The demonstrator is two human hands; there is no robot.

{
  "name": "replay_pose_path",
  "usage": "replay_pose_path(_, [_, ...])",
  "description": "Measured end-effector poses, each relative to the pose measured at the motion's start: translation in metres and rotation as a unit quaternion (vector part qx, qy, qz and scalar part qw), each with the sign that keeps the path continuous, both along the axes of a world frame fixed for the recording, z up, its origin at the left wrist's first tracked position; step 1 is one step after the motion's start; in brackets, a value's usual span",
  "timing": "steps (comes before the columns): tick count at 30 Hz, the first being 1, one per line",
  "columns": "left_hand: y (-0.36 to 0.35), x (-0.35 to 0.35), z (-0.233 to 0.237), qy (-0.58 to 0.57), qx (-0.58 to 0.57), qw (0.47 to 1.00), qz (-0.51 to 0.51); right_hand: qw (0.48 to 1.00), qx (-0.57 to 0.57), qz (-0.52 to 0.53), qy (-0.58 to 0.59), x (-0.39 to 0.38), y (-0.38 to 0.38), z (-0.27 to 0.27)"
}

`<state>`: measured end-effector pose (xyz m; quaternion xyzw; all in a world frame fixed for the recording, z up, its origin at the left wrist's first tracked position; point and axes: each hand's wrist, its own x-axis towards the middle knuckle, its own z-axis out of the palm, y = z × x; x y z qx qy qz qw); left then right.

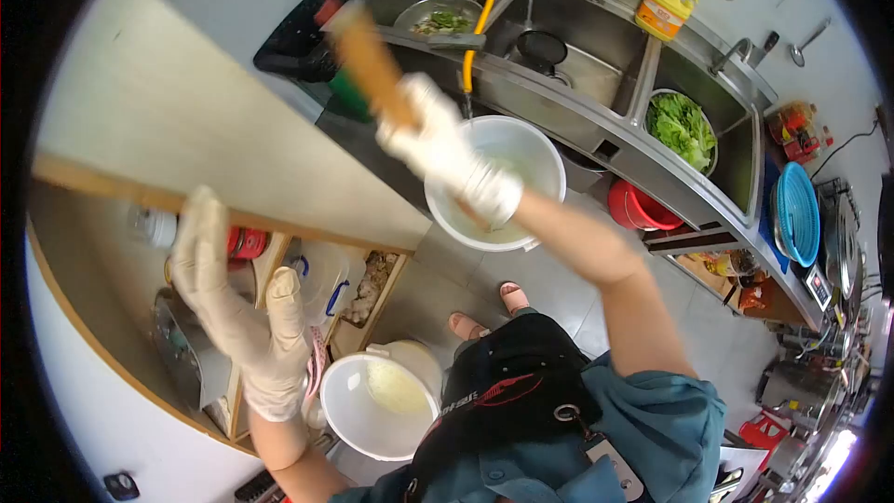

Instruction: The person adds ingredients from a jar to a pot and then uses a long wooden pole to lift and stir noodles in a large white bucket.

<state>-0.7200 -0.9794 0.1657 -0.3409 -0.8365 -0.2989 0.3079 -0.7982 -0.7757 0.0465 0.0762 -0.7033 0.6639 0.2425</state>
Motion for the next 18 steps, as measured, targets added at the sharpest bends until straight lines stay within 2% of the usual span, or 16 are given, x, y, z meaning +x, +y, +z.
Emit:
replay_pose_path(2, [0.039,-0.011,0.023,0.119,-0.112,0.986,0.013,0.992,0.048,0.07,0.092,0.015,-0.02,-0.032])
replay_pose_path(3, [0.052,-0.016,0.029,0.119,-0.114,0.986,0.008,0.986,0.063,0.152,0.022,0.026,-0.032,-0.036])
replay_pose_path(4, [0.064,-0.021,0.033,0.094,-0.277,0.956,0.012,0.976,0.009,0.218,0.006,0.04,-0.052,-0.047])
replay_pose_path(5, [0.074,-0.027,0.033,0.068,-0.433,0.899,0.016,0.959,0.008,0.257,0.117,0.04,-0.07,-0.061])
replay_pose_path(6, [0.08,-0.034,0.025,-0.009,-0.478,0.878,-0.019,0.958,-0.052,0.277,0.057,0.051,-0.069,-0.056])
replay_pose_path(7, [0.078,-0.037,0.013,-0.11,-0.519,0.847,-0.034,0.975,0.027,0.217,0.048,0.045,-0.081,-0.078])
replay_pose_path(8, [0.074,-0.038,0.004,-0.21,-0.553,0.805,-0.048,0.966,0.028,0.253,0.047,0.047,-0.071,-0.074])
replay_pose_path(9, [0.073,-0.038,0.004,-0.264,-0.604,0.751,-0.043,0.956,0.027,0.287,0.047,0.05,-0.058,-0.069])
replay_pose_path(10, [0.072,-0.039,0.004,-0.317,-0.65,0.69,-0.037,0.957,0.022,0.287,0.045,0.053,-0.052,-0.086])
replay_pose_path(12, [0.057,-0.055,-0.007,-0.447,-0.666,0.597,-0.004,0.948,0.061,0.297,-0.101,0.059,-0.047,-0.144])
replay_pose_path(14, [0.028,-0.061,-0.036,-0.671,-0.575,0.468,-0.011,0.975,0.102,0.132,-0.143,0.083,-0.017,-0.191])
replay_pose_path(15, [0.026,-0.04,-0.044,-0.78,-0.417,0.458,0.096,0.969,0.09,0.107,-0.204,0.102,-0.022,-0.24])
replay_pose_path(16, [0.013,-0.019,-0.064,-0.823,-0.35,0.431,0.12,0.957,0.078,0.083,-0.265,0.123,-0.029,-0.281])
replay_pose_path(17, [0.042,0.0,-0.061,-0.815,-0.35,0.422,0.188,0.956,0.074,0.085,-0.27,0.136,-0.025,-0.291])
replay_pose_path(18, [0.03,0.019,-0.081,-0.855,-0.263,0.4,0.198,0.946,0.086,0.06,-0.308,0.149,-0.023,-0.299])
